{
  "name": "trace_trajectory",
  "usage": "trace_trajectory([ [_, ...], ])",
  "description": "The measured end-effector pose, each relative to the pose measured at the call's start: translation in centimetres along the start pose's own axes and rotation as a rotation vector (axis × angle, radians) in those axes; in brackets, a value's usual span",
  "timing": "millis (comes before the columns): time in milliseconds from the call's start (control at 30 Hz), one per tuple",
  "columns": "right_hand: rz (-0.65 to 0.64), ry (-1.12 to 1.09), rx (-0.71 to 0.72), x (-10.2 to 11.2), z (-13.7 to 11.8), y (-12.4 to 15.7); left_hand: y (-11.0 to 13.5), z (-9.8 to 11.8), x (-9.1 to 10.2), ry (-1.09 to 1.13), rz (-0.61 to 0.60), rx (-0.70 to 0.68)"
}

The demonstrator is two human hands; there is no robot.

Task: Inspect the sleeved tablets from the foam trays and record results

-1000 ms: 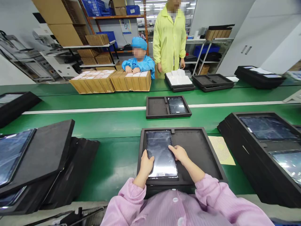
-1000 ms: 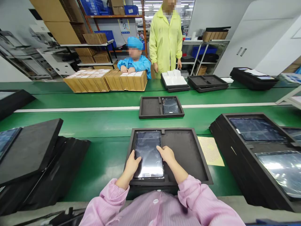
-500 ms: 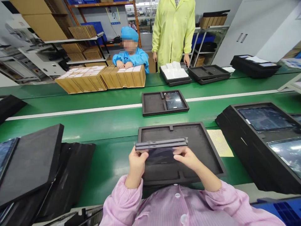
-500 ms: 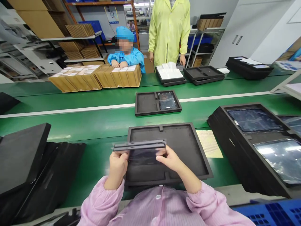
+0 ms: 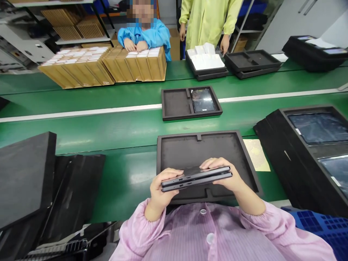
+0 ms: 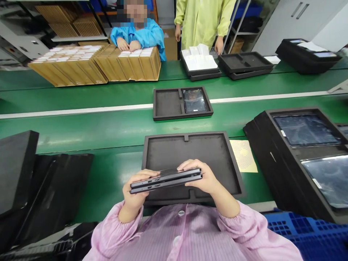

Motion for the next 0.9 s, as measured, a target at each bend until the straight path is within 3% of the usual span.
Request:
trace_trajectory([
  [200,0.008,0.019,0.013,0.0,0.1,-1.0,-0.7,-0.7,0.2,0.039,0.018,-0.059],
  [300,-0.002,0.129,0.048,0.1,-0.6,-1.7,-0.7,-1.1,0.4,0.056,0.052,-0.044],
  [367,0.07,0.352,0.145,0.2,-1.9,-2.0,-0.8,-1.4,0.4,0.058,0.078,-0.032],
  [500,0.292,0.988,0.489,-0.8,-5.9,-2.1,-0.9,-1.7,0.3,0.051,0.13,-0.017],
  [600,0.324,1.228,0.628,-2.5,-7.5,-1.9,-1.0,-1.8,0.2,0.05,0.163,-0.018],
  [900,0.343,1.284,0.684,-4.2,-7.1,-1.5,-0.7,-1.5,0.0,0.029,0.131,-0.031],
])
Point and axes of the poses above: each hand's wrist, its own y-axis away from the middle knuckle, its own x-axis out of the back of the hand, z = x × y, the point moved 2 cm from there along -y, towards the middle knuckle, and after that the axes turned 7 degrees about y, right-handed, at the moved point
